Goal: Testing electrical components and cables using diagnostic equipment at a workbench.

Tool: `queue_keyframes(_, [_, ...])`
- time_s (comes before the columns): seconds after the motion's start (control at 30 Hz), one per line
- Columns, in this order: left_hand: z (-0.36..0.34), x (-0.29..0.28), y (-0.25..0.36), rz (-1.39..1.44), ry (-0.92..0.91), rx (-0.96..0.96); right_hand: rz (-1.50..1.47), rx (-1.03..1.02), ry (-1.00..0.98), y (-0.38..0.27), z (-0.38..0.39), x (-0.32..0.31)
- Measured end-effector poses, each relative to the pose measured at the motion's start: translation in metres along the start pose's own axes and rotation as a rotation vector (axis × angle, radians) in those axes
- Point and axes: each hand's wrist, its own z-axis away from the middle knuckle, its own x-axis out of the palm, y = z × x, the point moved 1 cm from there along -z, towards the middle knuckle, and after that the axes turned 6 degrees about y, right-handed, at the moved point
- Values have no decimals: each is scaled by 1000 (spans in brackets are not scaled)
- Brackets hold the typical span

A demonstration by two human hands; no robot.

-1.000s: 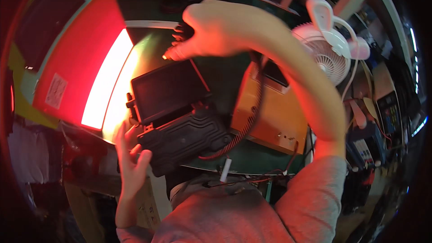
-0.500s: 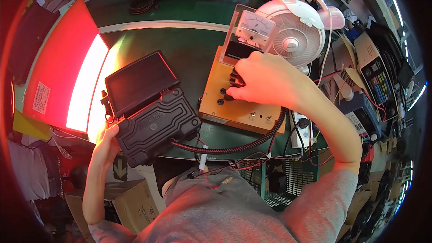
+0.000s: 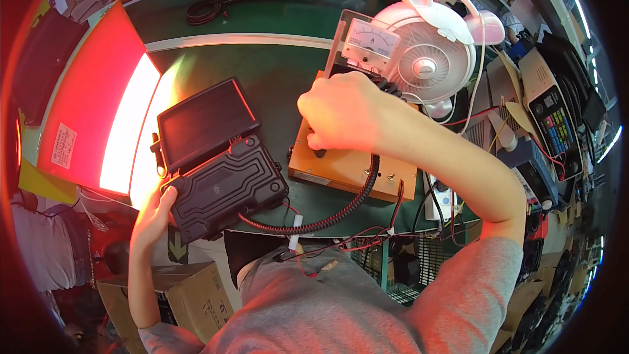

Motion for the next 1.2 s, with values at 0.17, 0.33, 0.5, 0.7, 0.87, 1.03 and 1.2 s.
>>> queue_keyframes(0.17, [-2, -3, 41, -552, 165, 144, -104, 42, 73, 8, 16, 3])
queue_keyframes(0.33, [4, 13, 67, -919, 620, 469, -949, 386, 999, 34, 89, 5])
queue_keyframes(0.5, [1, 62, 90, -712, 484, 852, -829, 469, 656, 38, 161, 98])
queue_keyframes(0.7, [3, 67, 85, -774, 312, 647, -885, 513, 732, 22, 137, 129])
queue_keyframes(0.87, [16, 30, 51, -730, 504, 603, -972, 503, 725, 29, 133, 129])
queue_keyframes(1.03, [18, 24, 60, -622, 382, 617, -925, 411, 759, 27, 137, 131])
queue_keyframes(1.2, [-11, 90, 130, -529, -75, 899, -1023, 526, 766, 31, 142, 136])
